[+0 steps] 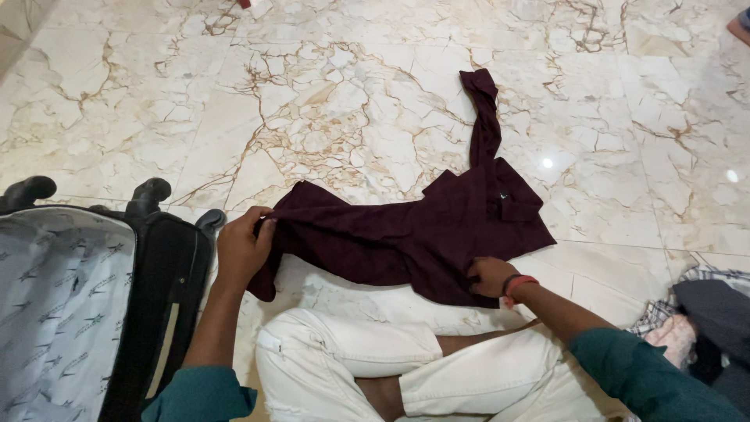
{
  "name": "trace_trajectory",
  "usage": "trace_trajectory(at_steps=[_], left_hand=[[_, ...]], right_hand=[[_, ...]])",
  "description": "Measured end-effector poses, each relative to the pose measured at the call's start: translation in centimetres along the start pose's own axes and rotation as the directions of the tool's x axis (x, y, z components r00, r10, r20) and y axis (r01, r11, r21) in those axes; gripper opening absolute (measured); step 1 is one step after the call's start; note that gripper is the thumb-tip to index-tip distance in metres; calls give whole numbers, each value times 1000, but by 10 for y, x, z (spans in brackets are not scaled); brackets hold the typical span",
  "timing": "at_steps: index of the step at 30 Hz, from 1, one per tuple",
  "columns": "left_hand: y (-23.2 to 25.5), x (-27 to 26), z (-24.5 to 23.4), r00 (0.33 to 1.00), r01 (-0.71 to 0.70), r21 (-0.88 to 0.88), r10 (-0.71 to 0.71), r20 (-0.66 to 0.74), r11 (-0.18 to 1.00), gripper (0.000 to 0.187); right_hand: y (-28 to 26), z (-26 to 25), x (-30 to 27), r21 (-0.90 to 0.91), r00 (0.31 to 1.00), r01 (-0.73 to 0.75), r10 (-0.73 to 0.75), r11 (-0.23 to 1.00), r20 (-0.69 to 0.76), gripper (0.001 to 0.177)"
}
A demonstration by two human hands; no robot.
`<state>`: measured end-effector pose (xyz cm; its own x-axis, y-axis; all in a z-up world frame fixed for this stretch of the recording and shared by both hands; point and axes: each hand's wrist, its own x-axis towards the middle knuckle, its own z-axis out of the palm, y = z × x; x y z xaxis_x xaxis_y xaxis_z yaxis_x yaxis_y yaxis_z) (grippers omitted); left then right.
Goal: The person folds a shirt on the floor by smoothing out the fabric and folding the sleeves and body into a compact rectangle.
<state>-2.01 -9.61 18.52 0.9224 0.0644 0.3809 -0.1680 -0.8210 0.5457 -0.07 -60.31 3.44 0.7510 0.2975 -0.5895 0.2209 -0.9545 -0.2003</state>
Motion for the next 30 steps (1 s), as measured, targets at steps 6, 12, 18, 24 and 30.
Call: trace_trajectory(at_steps=[6,12,18,24,30], left_hand=[[-16,-20,-40,997,-26,131,16,75,991,19],[3,-38,-117,979,-67,82,49,197,994,28],[30,-2,-133,858,98,203,-186,479,974,43],[-30,63,-40,540,-174,557,-394,744,812,28],[-52,184,68,686,263,673,-624,374,692,43]], right_hand=[[40,-58,-60,960,995,95,-3,265,-97,62],[130,-110,-185,941,926,234,240,245,-292,41],[120,-182,-204,810,864,156,319,566,-389,38],[57,-272,-106,419,975,-223,205,880,87,59],[102,-331,18,626,775,-134,475,768,-417,40]])
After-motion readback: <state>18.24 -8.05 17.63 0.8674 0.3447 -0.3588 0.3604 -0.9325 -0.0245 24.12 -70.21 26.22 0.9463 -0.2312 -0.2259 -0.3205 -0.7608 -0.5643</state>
